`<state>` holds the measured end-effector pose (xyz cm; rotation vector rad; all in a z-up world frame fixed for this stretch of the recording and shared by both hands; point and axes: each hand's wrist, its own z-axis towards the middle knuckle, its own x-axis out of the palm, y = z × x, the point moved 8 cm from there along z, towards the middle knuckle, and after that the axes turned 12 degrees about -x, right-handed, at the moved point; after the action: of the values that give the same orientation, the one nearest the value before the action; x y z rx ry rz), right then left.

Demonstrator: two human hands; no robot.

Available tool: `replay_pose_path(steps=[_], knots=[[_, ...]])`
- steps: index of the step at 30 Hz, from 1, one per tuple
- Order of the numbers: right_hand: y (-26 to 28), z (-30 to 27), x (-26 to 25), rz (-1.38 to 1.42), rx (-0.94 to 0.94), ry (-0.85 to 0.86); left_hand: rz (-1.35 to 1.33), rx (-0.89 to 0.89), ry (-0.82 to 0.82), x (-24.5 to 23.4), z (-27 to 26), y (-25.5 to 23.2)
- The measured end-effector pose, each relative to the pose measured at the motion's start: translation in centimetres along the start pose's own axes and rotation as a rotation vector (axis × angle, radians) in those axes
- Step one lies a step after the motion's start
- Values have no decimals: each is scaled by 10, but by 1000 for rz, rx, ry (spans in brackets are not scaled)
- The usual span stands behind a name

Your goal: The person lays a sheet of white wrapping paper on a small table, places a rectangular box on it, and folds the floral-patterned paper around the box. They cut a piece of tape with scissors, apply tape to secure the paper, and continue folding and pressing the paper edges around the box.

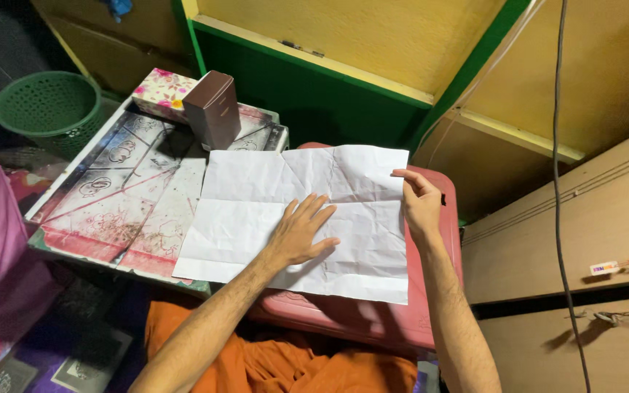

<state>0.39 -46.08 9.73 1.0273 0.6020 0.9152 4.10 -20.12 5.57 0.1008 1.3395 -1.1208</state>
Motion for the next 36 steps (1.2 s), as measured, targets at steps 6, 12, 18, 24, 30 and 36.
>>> replay_pose_path(steps=[6, 12, 18, 24, 30, 36], knots=[[-27, -7, -40, 60, 178, -85, 38, 9, 92, 46, 9, -2], [-40, -10, -70, 12, 180, -168, 66, -19, 211, 76, 13, -4], [-58, -16, -90, -321, 138, -95, 57, -88, 313, 89, 5, -7], [-61, -25, -94, -606, -95, -82, 93, -105, 347, 102, 4, -5], [-42, -42, -56, -912, -397, 34, 154, -102, 296, 110, 7, -7], [-64, -59, 5, -851, -399, 241, 175, -136, 286, 119, 8, -4]])
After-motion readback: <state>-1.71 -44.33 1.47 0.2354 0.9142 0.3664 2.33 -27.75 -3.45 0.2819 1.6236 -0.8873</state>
